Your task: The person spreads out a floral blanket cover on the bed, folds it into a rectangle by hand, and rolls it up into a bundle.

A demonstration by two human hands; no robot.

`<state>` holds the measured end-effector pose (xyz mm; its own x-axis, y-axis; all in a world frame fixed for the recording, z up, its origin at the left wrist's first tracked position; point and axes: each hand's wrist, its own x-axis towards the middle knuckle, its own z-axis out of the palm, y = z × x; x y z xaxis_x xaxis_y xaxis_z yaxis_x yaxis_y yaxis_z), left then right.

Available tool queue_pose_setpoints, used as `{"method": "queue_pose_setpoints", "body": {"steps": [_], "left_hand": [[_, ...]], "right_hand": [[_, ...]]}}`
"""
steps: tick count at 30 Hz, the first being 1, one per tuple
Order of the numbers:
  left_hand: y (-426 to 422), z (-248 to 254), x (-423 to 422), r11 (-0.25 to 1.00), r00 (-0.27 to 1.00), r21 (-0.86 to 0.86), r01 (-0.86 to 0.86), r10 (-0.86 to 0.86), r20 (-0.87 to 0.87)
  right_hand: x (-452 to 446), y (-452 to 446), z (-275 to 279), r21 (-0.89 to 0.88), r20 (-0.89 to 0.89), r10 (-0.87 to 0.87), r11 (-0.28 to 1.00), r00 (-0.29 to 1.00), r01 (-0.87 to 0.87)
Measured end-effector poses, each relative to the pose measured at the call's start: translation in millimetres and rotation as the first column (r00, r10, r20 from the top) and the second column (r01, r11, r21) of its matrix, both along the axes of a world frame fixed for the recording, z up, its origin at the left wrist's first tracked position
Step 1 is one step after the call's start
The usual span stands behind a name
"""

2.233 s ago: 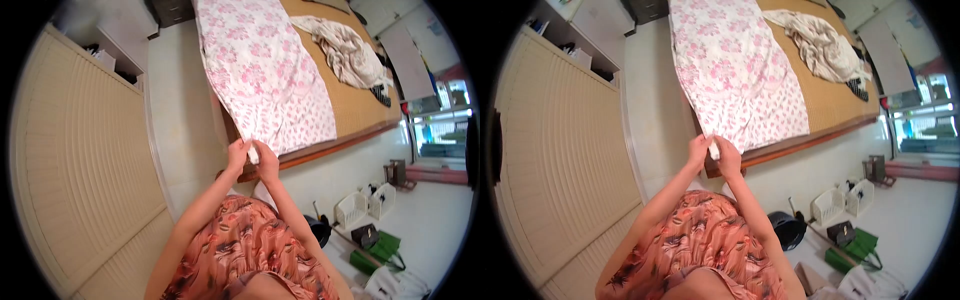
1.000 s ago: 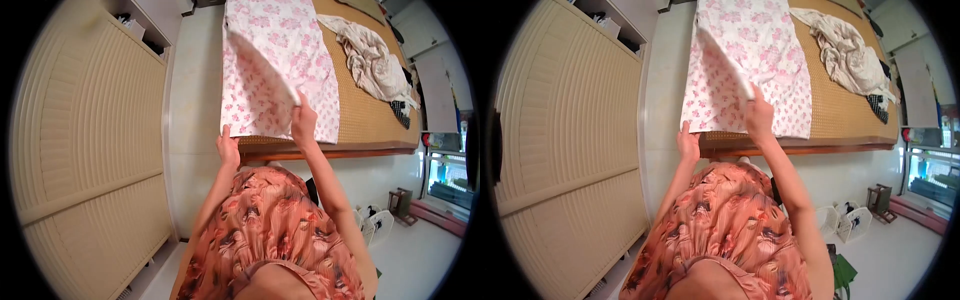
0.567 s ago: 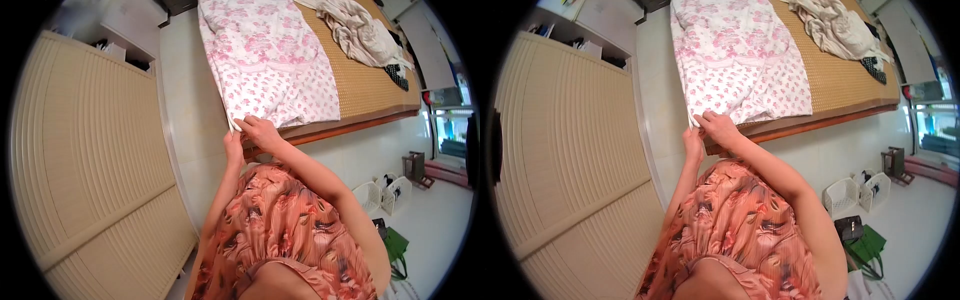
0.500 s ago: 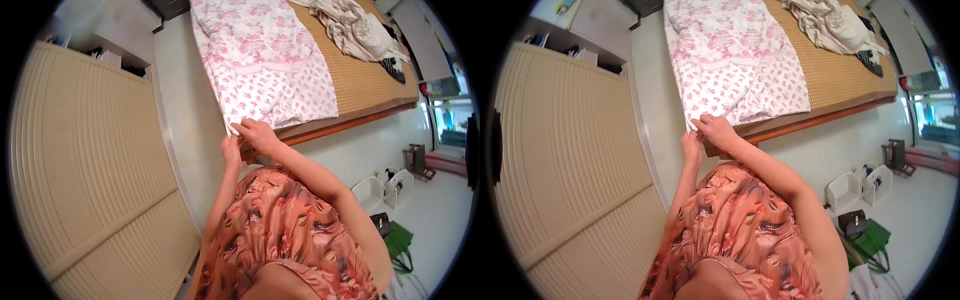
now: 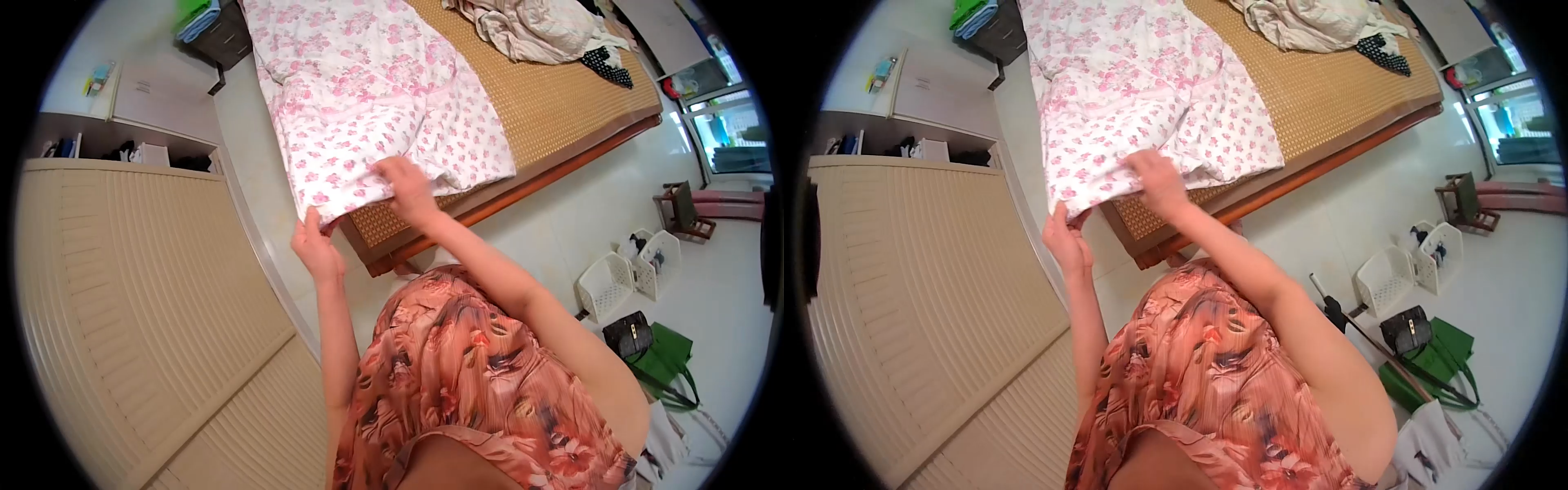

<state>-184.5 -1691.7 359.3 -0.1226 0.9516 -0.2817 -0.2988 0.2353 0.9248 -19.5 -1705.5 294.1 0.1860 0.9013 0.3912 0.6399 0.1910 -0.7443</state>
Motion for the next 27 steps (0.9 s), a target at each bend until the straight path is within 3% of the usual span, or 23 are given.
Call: {"method": "queue_pose_setpoints", "body": {"steps": [2, 3, 4, 6, 7, 8, 10, 13, 16, 20, 21, 22, 24, 26, 27], "left_hand": [[-11, 6, 7, 0.996, 0.997, 0.083, -0.037, 0.031, 0.070], [-12, 5, 6, 0.994, 0.994, 0.102, -0.039, 0.029, 0.102], [-7, 11, 3, 0.993, 0.991, 0.110, -0.035, 0.021, 0.129], [-13, 15, 6, 0.993, 0.988, 0.108, -0.052, 0.035, 0.153], [-15, 18, 8, 0.991, 0.986, 0.113, -0.075, 0.057, 0.159], [-17, 22, 10, 0.989, 0.984, 0.114, -0.096, 0.077, 0.162], [-21, 28, 10, 0.987, 0.986, 0.141, -0.074, 0.051, 0.162], [-23, 38, 17, 0.982, 0.976, 0.185, -0.034, -0.007, 0.218], [-26, 40, 18, 0.972, 0.977, 0.234, -0.002, -0.047, 0.207], [-23, 37, 0, 0.961, 0.921, 0.273, 0.050, -0.150, 0.359], [-20, 37, -14, 0.934, 0.821, 0.324, 0.151, -0.301, 0.485], [-17, 37, -25, 0.945, 0.846, 0.308, 0.107, -0.250, 0.471], [-13, 36, -43, 0.957, 0.886, 0.289, 0.004, -0.138, 0.443], [-16, 33, -57, 0.975, 0.928, 0.211, -0.072, -0.012, 0.373], [-19, 27, -65, 0.977, 0.936, 0.168, -0.128, 0.063, 0.345]], "right_hand": [[37, -18, -43, -0.015, 0.045, -0.147, 0.989, 0.988, 0.148], [61, -22, -91, -0.006, 0.171, -0.221, 0.974, 0.960, 0.226], [79, -32, -99, -0.074, 0.178, -0.274, 0.954, 0.945, 0.290], [120, -54, -159, 0.019, 0.190, -0.463, 0.883, 0.866, 0.468], [133, -67, -174, -0.086, 0.243, -0.510, 0.836, 0.825, 0.543], [140, -79, -178, -0.186, 0.189, -0.562, 0.785, 0.805, 0.591], [148, -96, -188, -0.373, 0.159, -0.580, 0.714, 0.799, 0.592], [136, -112, -206, -0.362, 0.258, -0.602, 0.665, 0.756, 0.653], [118, -121, -243, -0.459, 0.207, -0.676, 0.571, 0.708, 0.680], [128, -136, -251, -0.661, 0.203, -0.699, 0.419, 0.686, 0.623], [140, -138, -261, -0.682, 0.169, -0.713, 0.413, 0.680, 0.603], [153, -140, -269, -0.702, 0.137, -0.725, 0.410, 0.675, 0.583], [175, -142, -280, -0.510, -0.047, -0.862, 0.455, 0.504, 0.730], [199, -137, -275, -0.433, -0.114, -0.949, 0.314, 0.294, 0.845], [215, -139, -271, -0.410, -0.120, -0.949, 0.315, 0.292, 0.856]]}}
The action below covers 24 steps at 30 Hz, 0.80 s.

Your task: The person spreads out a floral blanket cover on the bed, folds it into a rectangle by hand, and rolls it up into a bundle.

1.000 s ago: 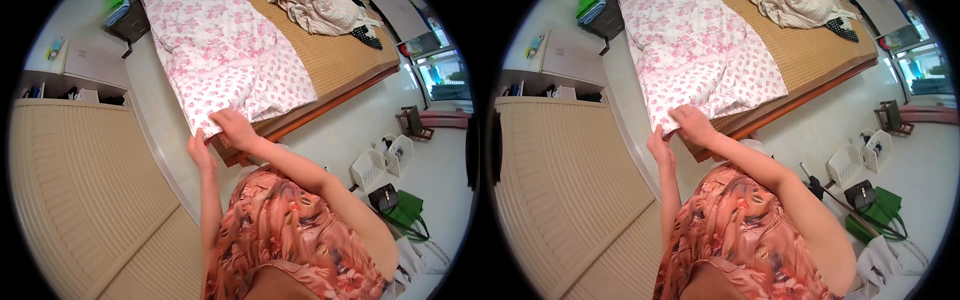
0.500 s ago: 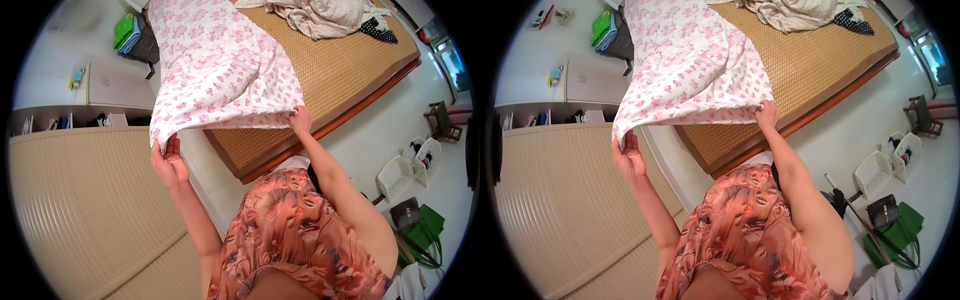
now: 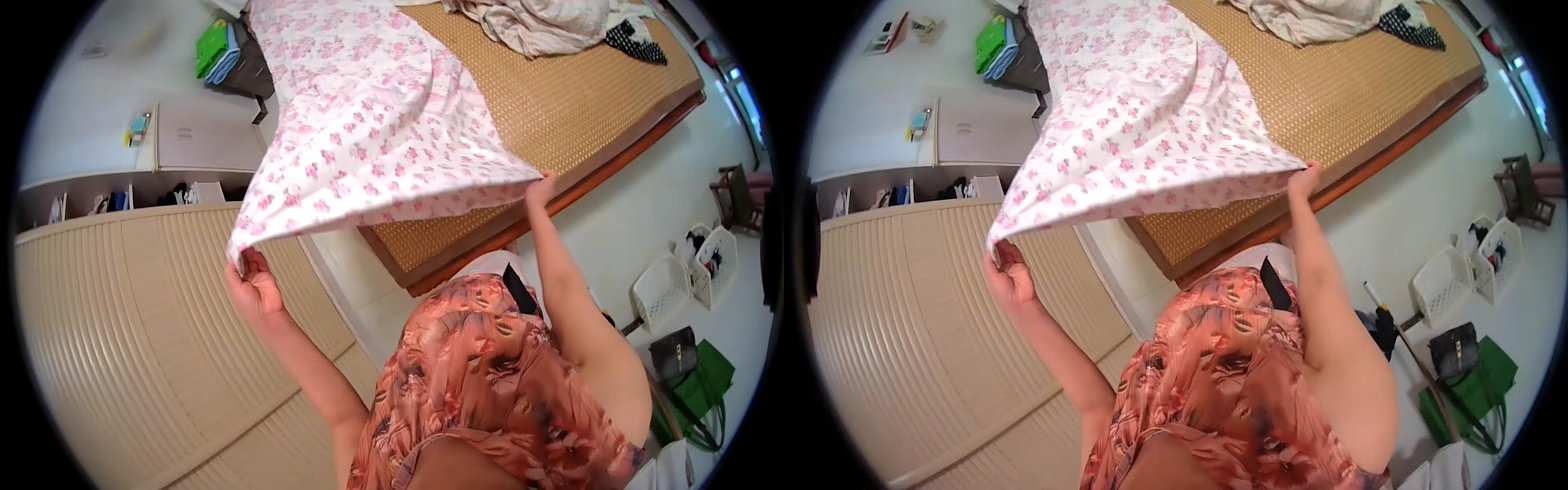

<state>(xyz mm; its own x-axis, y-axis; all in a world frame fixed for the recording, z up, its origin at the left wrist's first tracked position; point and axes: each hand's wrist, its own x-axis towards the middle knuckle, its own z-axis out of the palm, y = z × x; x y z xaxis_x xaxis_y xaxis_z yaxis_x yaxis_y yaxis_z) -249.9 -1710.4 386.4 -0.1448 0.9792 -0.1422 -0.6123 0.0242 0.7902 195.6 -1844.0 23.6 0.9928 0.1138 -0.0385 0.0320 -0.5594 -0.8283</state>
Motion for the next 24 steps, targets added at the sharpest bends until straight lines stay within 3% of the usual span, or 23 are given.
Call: {"method": "queue_pose_setpoints", "body": {"steps": [1, 3, 4, 5, 6, 7, 8, 9, 11, 12, 13, 14, 15, 17, 20, 23, 24], "left_hand": [[-3, -8, -10, 0.997, 0.998, -0.044, -0.065, 0.064, -0.024], [-12, -37, -38, 0.991, 0.995, -0.098, -0.090, 0.085, -0.049], [-18, -53, -49, 0.972, 0.975, -0.166, -0.169, 0.140, -0.172], [-22, -64, -63, 0.970, 0.910, -0.215, -0.113, 0.014, -0.415], [-31, -78, -72, 0.960, 0.751, -0.263, -0.093, -0.106, -0.652], [-42, -101, -90, 0.943, 0.605, -0.332, -0.006, -0.261, -0.752], [-52, -129, -106, 0.907, 0.423, -0.415, 0.066, -0.402, -0.812], [-63, -163, -114, 0.865, 0.501, -0.496, 0.071, -0.461, -0.732], [-89, -200, -121, 0.791, 0.641, -0.610, 0.053, -0.495, -0.587], [-113, -217, -106, 0.766, 0.717, -0.643, 0.010, -0.454, -0.529], [-126, -230, -87, 0.733, 0.791, -0.679, -0.031, -0.398, -0.465], [-130, -241, -74, 0.741, 0.812, -0.670, -0.044, -0.364, -0.456], [-139, -249, -71, 0.739, 0.825, -0.671, -0.064, -0.340, -0.452], [-168, -256, -85, 0.706, 0.820, -0.702, -0.099, -0.342, -0.459], [-161, -250, -88, 0.708, 0.785, -0.693, -0.134, -0.351, -0.510], [-163, -250, -92, 0.723, 0.770, -0.664, -0.192, -0.309, -0.558], [-163, -246, -91, 0.694, 0.809, -0.683, -0.229, -0.254, -0.530]], "right_hand": [[20, 0, 7, 0.016, 0.027, -0.004, 1.000, 1.000, 0.003], [59, -11, 45, -0.076, -0.006, 0.388, 0.919, 0.922, -0.387], [83, -13, 68, -0.145, 0.037, 0.475, 0.873, 0.879, -0.465], [103, -10, 100, -0.226, 0.075, 0.561, 0.815, 0.824, -0.534], [110, -5, 149, -0.133, 0.287, 0.542, 0.839, 0.790, -0.527], [113, 0, 196, -0.035, 0.483, 0.490, 0.839, 0.726, -0.543], [107, 7, 232, -0.051, 0.511, 0.507, 0.824, 0.694, -0.564], [96, 6, 254, -0.068, 0.529, 0.520, 0.814, 0.671, -0.577], [110, -16, 199, -0.231, 0.511, 0.625, 0.761, 0.590, -0.606], [113, -36, 181, -0.303, 0.445, 0.631, 0.774, 0.635, -0.557], [118, -49, 172, -0.253, 0.410, 0.607, 0.793, 0.681, -0.555], [121, -55, 170, -0.293, 0.353, 0.597, 0.802, 0.721, -0.521], [118, -54, 174, -0.273, 0.473, 0.585, 0.809, 0.659, -0.521], [100, -56, 200, -0.296, 0.303, 0.600, 0.797, 0.740, -0.526], [117, -61, 185, -0.229, 0.289, 0.604, 0.797, 0.743, -0.559], [112, -70, 184, -0.191, 0.147, 0.590, 0.804, 0.794, -0.563], [113, -70, 185, -0.197, 0.162, 0.600, 0.798, 0.784, -0.570]]}}
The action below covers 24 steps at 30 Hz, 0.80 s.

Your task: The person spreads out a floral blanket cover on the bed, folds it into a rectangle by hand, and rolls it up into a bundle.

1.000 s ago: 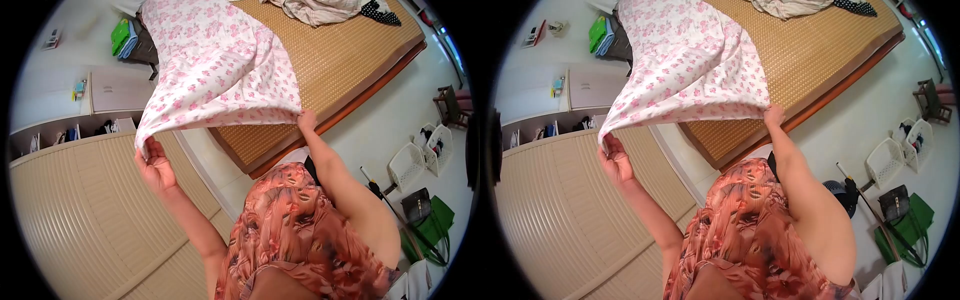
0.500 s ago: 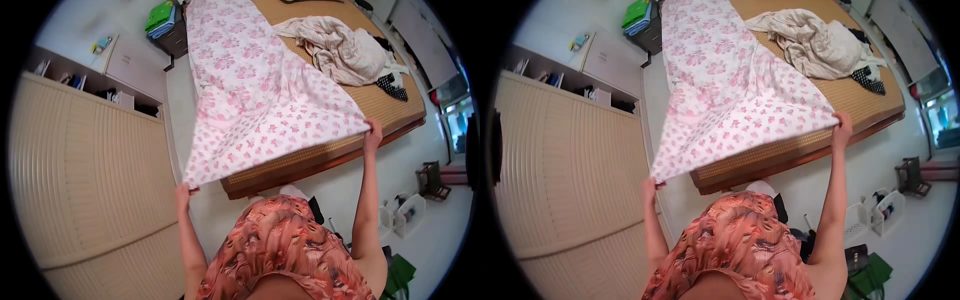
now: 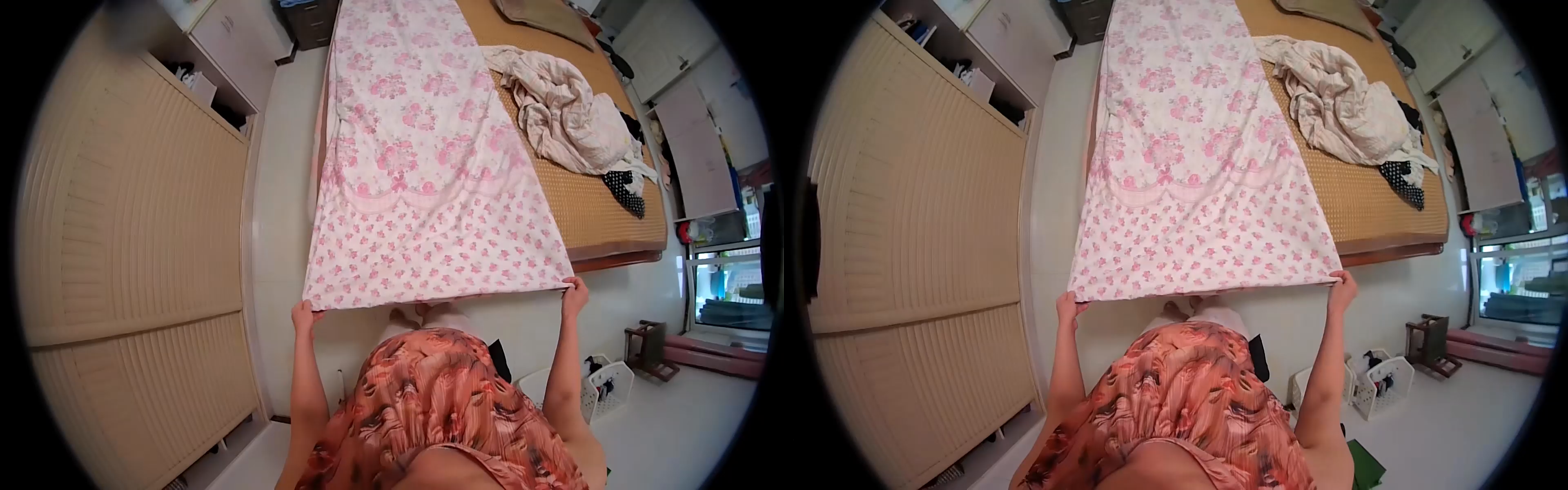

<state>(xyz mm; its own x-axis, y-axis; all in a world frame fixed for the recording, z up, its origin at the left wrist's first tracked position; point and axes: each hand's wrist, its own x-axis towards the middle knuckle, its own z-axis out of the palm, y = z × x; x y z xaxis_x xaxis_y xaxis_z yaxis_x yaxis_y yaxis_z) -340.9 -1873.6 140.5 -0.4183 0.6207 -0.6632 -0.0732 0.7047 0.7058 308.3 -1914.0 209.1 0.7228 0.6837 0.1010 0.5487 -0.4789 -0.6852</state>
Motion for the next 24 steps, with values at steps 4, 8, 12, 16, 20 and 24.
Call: {"method": "queue_pose_setpoints", "body": {"steps": [4, 8, 12, 16, 20, 24], "left_hand": [[11, 11, 16, 0.974, 0.971, -0.115, -0.194, 0.207, 0.123], [10, 13, 1, 0.955, 0.950, -0.232, -0.184, 0.233, 0.207], [24, 30, -12, 0.950, 0.898, -0.249, -0.186, 0.267, 0.350], [66, 61, -25, 0.977, 0.898, -0.210, -0.028, 0.117, 0.424], [152, 76, -26, 0.997, 0.889, -0.081, -0.003, 0.040, 0.457], [258, 63, -20, 1.000, 0.873, -0.003, -0.013, 0.013, 0.488]], "right_hand": [[-1, 2, 21, -0.133, -0.117, -0.071, 0.990, 0.991, 0.055], [6, 4, 29, -0.318, -0.226, -0.111, 0.947, 0.968, 0.035], [24, 36, 60, -0.577, -0.459, -0.255, 0.814, 0.851, -0.067], [40, 84, 82, -0.595, -0.555, -0.253, 0.787, 0.792, -0.166], [47, 174, 98, -0.493, -0.625, -0.139, 0.833, 0.768, -0.250], [68, 272, 81, -0.350, -0.737, -0.051, 0.882, 0.674, -0.316]]}}
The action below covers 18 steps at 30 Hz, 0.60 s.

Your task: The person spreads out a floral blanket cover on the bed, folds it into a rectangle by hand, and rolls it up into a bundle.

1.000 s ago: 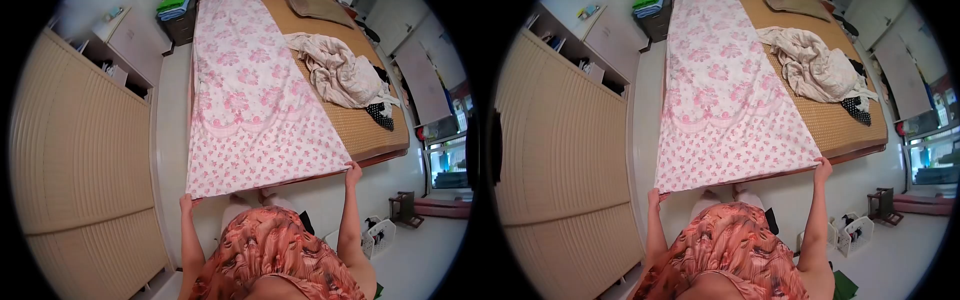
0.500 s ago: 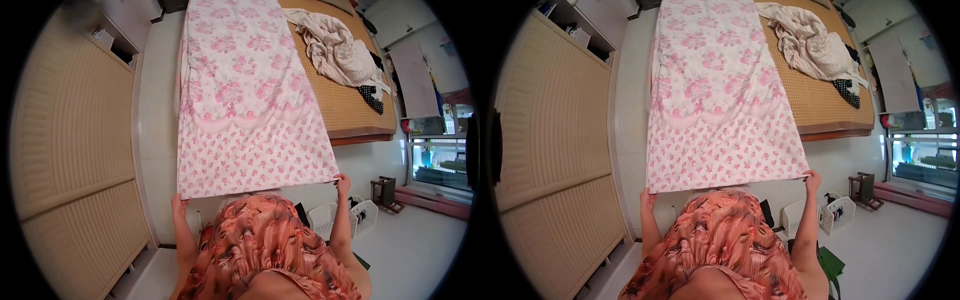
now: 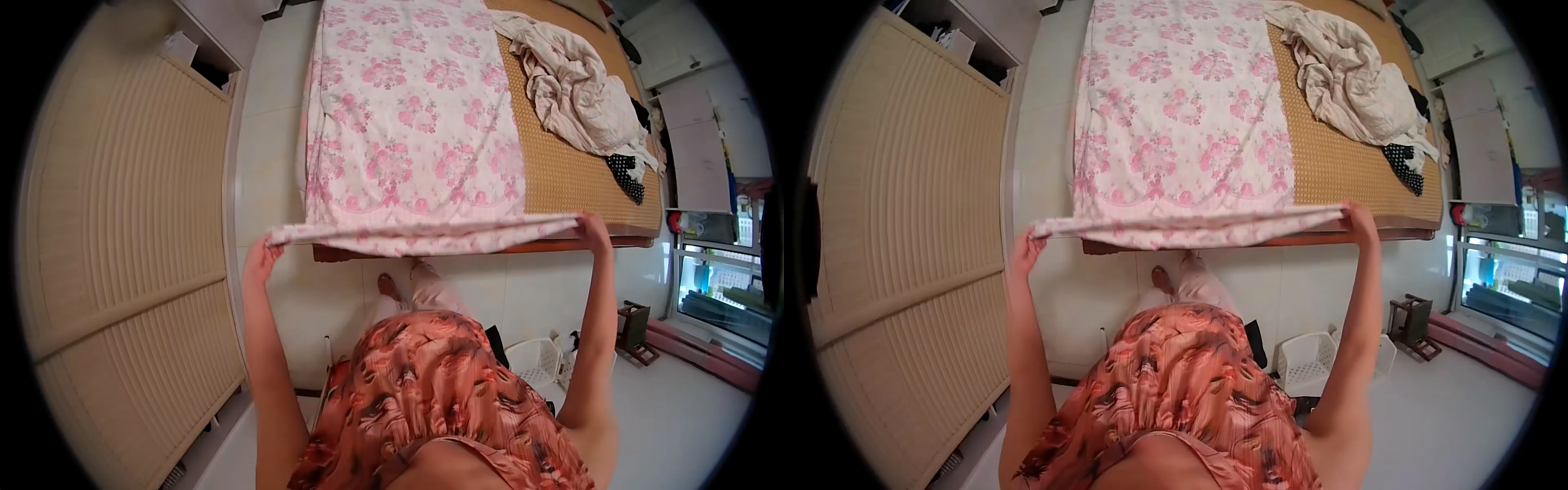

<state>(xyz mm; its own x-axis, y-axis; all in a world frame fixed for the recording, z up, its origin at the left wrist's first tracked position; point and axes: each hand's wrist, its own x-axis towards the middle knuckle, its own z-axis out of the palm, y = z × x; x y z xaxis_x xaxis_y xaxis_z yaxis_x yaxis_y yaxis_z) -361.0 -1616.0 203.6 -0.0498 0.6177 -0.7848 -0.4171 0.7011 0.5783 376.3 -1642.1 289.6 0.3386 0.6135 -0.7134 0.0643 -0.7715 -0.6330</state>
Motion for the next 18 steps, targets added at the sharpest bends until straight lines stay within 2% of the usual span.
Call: {"method": "queue_pose_setpoints", "body": {"steps": [1, 2, 4, 10, 12, 14, 17, 18], "left_hand": [[27, -12, -4, 0.999, 1.000, 0.021, 0.028, -0.028, 0.006], [54, -23, -6, 0.997, 0.998, 0.039, 0.060, -0.060, 0.010], [108, -16, 18, 0.998, 0.999, 0.047, 0.031, -0.031, -0.014], [246, -58, 54, 0.997, 0.988, 0.072, -0.039, 0.049, -0.146], [290, -74, 72, 0.986, 0.965, 0.112, -0.123, 0.145, -0.220], [294, -74, 85, 0.967, 0.939, 0.169, -0.188, 0.228, -0.257], [287, -91, 93, 0.902, 0.924, 0.348, -0.257, 0.334, -0.185], [277, -89, 100, 0.888, 0.934, 0.378, -0.264, 0.333, -0.130]], "right_hand": [[6, 26, -12, -0.007, -0.026, -0.068, 0.998, 0.997, 0.068], [9, 49, -19, 0.021, -0.079, -0.056, 0.998, 0.995, 0.058], [15, 98, -37, 0.064, -0.144, -0.069, 0.995, 0.987, 0.079], [29, 225, -109, 0.145, -0.186, -0.185, 0.966, 0.965, 0.214], [32, 266, -132, 0.195, -0.215, -0.222, 0.944, 0.951, 0.265], [30, 284, -144, 0.247, -0.258, -0.231, 0.923, 0.938, 0.295], [14, 298, -155, 0.374, -0.281, -0.206, 0.876, 0.937, 0.305], [13, 297, -159, 0.446, -0.324, -0.039, 0.875, 0.945, 0.190]]}}
